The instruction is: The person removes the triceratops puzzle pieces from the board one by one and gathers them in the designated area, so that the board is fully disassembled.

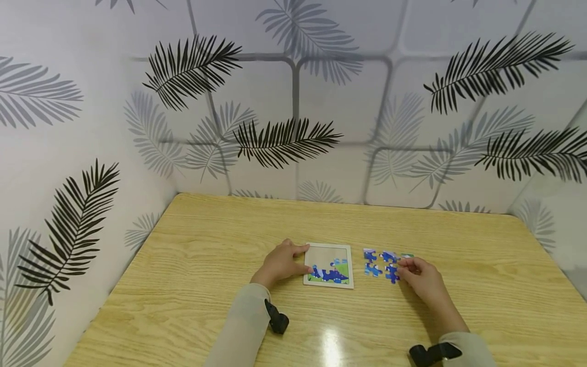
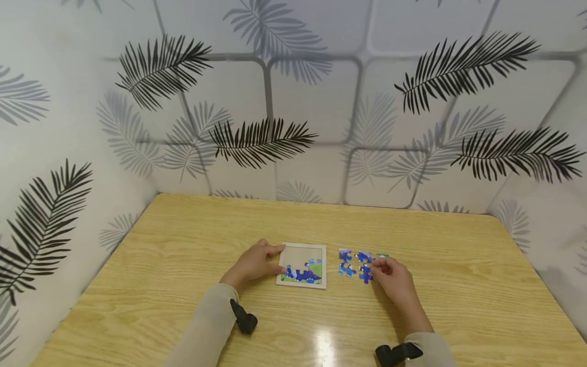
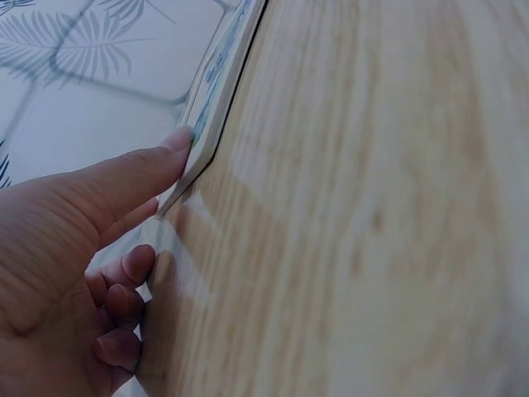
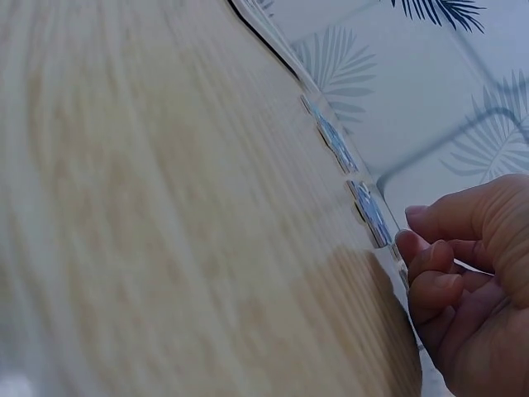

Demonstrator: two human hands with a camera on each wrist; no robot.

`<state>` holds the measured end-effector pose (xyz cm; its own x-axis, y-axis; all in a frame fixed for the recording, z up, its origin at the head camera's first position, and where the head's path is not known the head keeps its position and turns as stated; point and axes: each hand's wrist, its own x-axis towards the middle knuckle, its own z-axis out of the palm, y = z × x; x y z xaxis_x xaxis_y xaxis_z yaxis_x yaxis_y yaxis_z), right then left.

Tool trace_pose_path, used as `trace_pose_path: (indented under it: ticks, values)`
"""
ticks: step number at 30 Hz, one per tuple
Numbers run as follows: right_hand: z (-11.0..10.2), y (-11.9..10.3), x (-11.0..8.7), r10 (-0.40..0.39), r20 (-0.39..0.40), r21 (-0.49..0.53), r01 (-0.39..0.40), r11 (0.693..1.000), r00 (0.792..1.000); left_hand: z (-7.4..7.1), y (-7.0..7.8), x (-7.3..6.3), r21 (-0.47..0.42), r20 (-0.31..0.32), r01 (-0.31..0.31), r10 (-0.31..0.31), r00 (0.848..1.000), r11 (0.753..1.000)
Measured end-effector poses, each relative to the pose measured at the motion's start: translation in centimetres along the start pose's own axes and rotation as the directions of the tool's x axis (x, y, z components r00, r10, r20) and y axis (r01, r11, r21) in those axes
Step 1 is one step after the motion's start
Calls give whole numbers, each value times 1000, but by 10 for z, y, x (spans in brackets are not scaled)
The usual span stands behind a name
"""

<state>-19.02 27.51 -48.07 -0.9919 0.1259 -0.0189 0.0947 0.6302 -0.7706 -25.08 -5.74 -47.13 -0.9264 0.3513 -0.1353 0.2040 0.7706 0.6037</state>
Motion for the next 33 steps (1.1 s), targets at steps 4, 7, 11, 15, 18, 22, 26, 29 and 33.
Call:
trace_pose_path:
  ticks: [4,7,11,15,18,22,26,29,33]
  values:
    - [2,-7,0,-10,7,29,10,1000,1000,0,0,0,-6,1,4,-4,1000,1000]
    - [6,-14,0,-24,17,55,23,998,1000,1,0,1,-13,2,9,-9,1000,1000]
    - [14,-23,2,-54,30,87,51,995,998,1,0,1,-15,3,11,-11,1000,1000]
    - [25,-33,4,-95,41,90,91,992,995,1,0,2,-17,2,14,-14,1000,1000]
    - [35,-42,6,-117,61,92,111,990,991,1,0,2,-24,3,22,-22,1000,999]
    - [50,-54,8,-133,89,87,125,988,987,0,1,1,-34,3,27,-27,1000,999]
    - [66,-65,9,-144,120,69,137,988,982,-1,2,0,-39,0,24,-24,1000,999]
    - [75,-72,9,-138,146,68,130,989,980,-2,2,-1,-40,-1,17,-17,1000,999]
    - [84,-79,8,-116,159,71,106,992,980,-1,1,0,-28,5,13,-13,1000,1000]
